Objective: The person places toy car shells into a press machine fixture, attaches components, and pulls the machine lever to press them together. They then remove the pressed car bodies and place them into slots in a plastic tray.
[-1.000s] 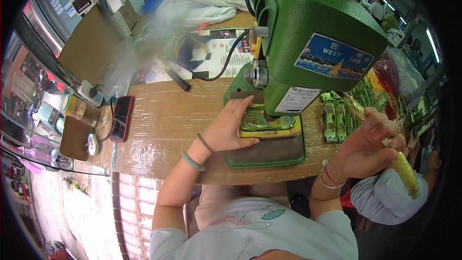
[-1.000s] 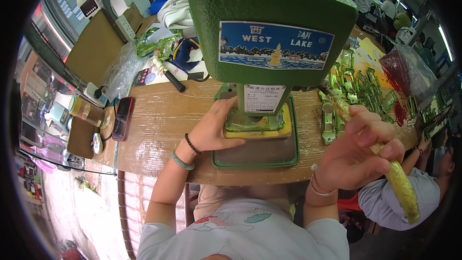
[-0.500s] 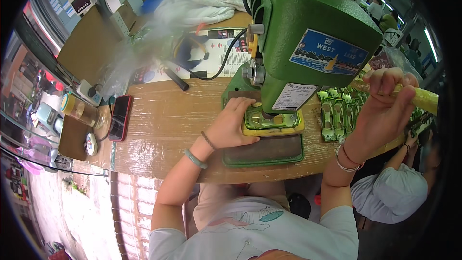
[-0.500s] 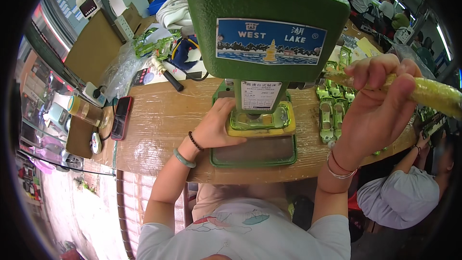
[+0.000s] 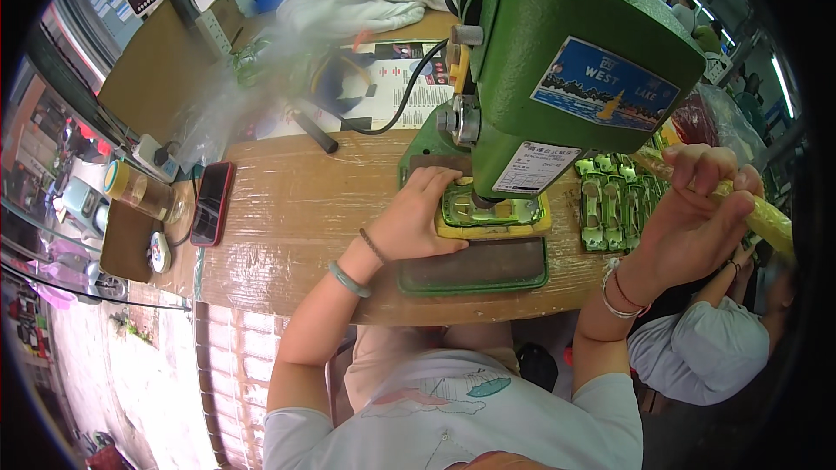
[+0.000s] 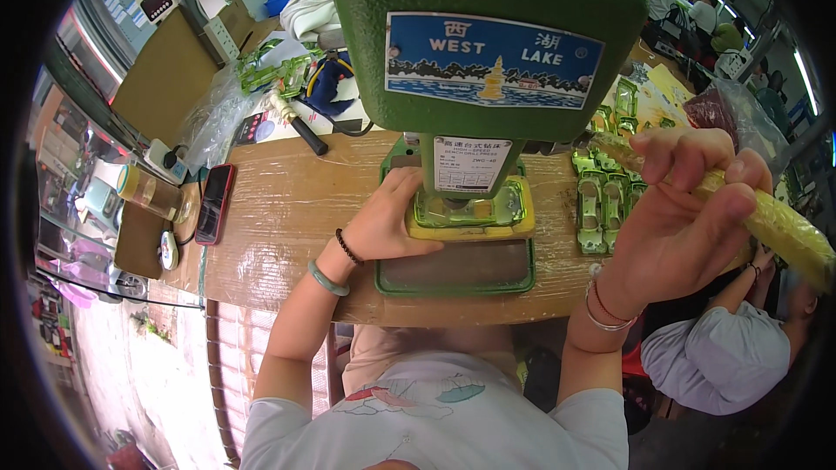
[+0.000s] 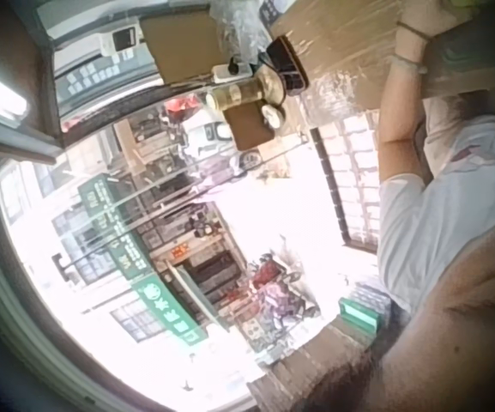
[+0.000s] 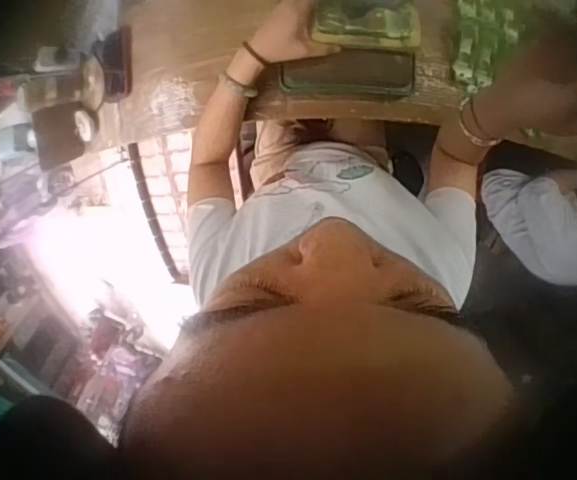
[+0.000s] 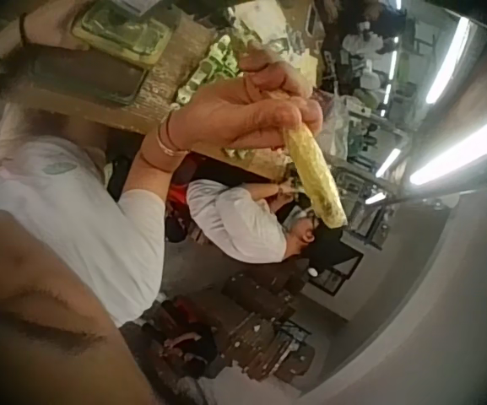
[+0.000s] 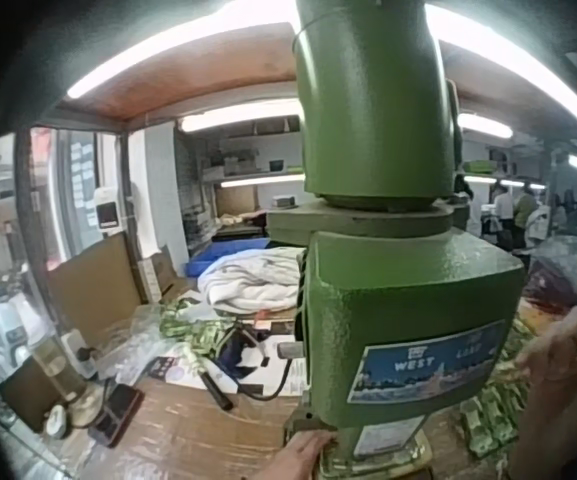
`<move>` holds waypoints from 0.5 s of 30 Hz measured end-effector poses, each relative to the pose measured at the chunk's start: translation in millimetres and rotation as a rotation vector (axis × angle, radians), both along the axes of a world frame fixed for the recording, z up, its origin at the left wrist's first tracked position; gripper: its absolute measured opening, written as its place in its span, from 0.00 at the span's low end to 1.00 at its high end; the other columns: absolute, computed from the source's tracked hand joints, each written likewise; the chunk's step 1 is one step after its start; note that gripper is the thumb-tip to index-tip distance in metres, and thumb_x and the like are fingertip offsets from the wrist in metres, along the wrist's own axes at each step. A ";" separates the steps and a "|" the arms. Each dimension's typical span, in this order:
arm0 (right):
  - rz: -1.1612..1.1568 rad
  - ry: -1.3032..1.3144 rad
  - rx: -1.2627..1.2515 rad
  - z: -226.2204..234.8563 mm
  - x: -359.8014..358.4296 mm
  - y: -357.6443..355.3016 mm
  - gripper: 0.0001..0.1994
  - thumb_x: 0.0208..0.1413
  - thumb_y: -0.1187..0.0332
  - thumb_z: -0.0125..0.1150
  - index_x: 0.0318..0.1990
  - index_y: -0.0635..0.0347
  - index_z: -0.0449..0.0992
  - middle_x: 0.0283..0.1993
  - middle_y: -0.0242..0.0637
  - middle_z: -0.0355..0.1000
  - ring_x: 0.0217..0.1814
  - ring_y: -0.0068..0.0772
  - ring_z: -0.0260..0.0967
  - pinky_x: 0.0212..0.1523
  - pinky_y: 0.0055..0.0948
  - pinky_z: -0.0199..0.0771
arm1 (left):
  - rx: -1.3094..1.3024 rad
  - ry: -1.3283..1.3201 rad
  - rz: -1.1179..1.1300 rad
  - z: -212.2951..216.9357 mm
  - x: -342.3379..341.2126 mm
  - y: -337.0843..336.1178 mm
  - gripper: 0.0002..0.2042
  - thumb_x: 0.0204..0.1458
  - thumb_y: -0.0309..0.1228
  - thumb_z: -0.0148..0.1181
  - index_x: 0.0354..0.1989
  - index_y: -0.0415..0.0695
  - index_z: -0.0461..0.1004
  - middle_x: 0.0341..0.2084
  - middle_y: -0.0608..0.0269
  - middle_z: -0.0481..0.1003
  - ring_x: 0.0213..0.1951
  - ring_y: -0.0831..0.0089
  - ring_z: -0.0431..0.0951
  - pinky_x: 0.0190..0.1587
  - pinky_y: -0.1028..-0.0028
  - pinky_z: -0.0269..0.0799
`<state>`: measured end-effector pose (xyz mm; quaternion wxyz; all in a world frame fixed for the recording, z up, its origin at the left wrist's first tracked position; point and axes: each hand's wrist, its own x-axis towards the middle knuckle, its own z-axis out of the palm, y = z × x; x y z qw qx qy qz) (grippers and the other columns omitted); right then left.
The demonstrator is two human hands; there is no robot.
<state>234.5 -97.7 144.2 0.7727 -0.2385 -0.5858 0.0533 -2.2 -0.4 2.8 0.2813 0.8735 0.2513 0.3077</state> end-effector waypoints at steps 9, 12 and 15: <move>0.012 -0.014 -0.010 -3.9 0.9 -4.5 0.15 0.64 0.54 0.39 0.41 0.57 0.56 0.28 0.38 0.57 0.29 0.32 0.57 0.41 0.40 0.66 | 0.024 0.007 0.013 -0.4 1.3 -2.4 0.40 0.30 0.37 0.72 0.53 0.33 0.59 0.49 0.45 0.63 0.53 0.50 0.62 0.57 0.62 0.60; 0.004 -0.028 0.010 -13.8 -0.4 -12.8 0.15 0.64 0.53 0.38 0.40 0.55 0.56 0.28 0.37 0.56 0.29 0.31 0.56 0.42 0.42 0.66 | 0.026 -0.001 -0.001 0.6 5.4 -2.6 0.40 0.30 0.37 0.72 0.53 0.33 0.59 0.49 0.45 0.63 0.53 0.49 0.62 0.57 0.62 0.60; -0.053 -0.025 0.116 -41.0 -13.5 -11.4 0.14 0.63 0.51 0.38 0.40 0.52 0.56 0.28 0.34 0.55 0.30 0.31 0.56 0.44 0.43 0.65 | 0.025 0.001 0.022 -0.8 -1.2 -1.6 0.40 0.30 0.37 0.72 0.53 0.33 0.60 0.49 0.45 0.64 0.52 0.49 0.62 0.56 0.62 0.61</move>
